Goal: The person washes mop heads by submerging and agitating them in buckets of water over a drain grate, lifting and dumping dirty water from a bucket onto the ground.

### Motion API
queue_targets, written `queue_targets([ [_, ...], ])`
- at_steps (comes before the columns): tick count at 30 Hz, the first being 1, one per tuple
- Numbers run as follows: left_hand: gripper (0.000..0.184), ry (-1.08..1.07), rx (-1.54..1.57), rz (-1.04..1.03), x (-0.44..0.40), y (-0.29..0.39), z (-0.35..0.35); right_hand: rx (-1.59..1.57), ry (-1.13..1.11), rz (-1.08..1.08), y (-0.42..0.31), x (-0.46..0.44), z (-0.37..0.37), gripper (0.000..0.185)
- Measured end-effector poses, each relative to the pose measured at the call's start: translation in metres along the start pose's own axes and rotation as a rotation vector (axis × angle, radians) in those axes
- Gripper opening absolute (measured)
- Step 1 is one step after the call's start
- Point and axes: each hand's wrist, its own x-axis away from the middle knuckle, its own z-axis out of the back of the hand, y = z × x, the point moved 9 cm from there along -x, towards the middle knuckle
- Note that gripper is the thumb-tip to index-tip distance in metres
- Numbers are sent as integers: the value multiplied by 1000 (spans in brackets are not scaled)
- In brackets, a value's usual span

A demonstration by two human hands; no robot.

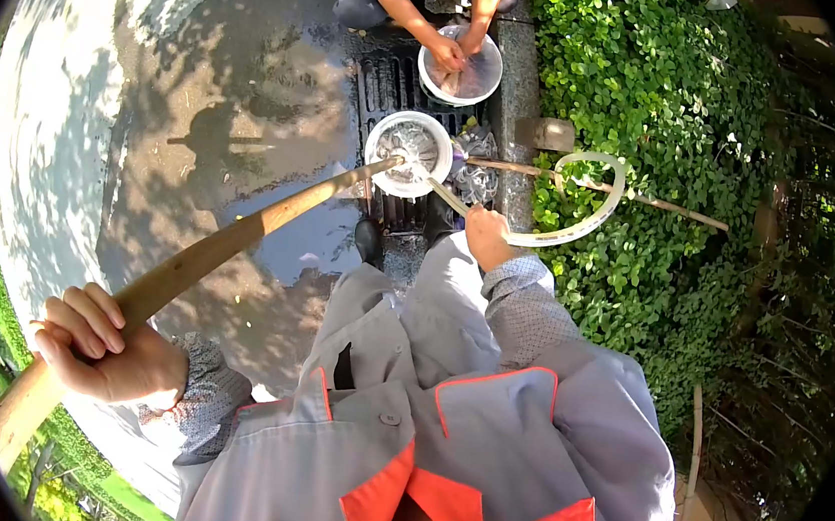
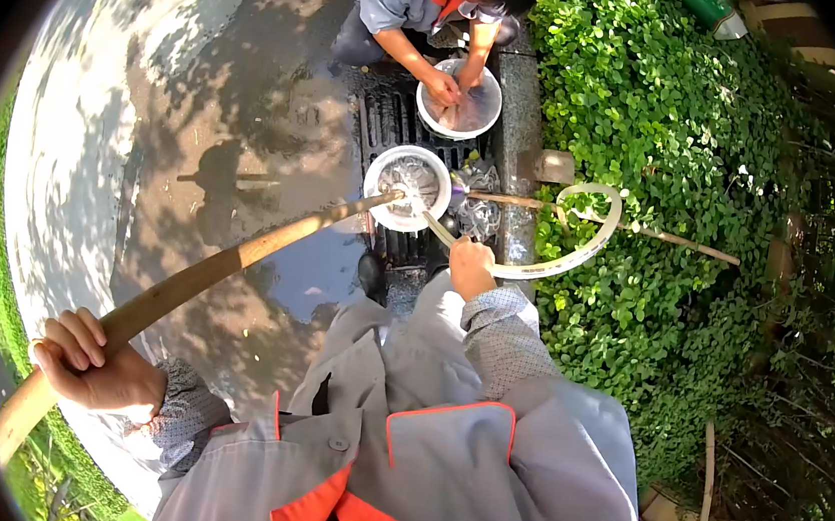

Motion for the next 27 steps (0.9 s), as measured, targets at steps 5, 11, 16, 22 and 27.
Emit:
queue_targets([
  [5,19,141,-484,125,52,-60,20,-134,81,-175,-40,44,2,15],
  [11,25,127,-156,341,67,-82,1,-406,64,-314,-51,80,8,18],
  [16,32,-290,70,243,41,16,-79,-472,169,-392,-40,100,-7,15],
  [22,31,-633,296,116,34,113,-127,-563,169,-440,-16,98,-17,17],
  [27,27,-966,346,140,56,75,-149,-483,149,-382,3,87,-27,15],
])
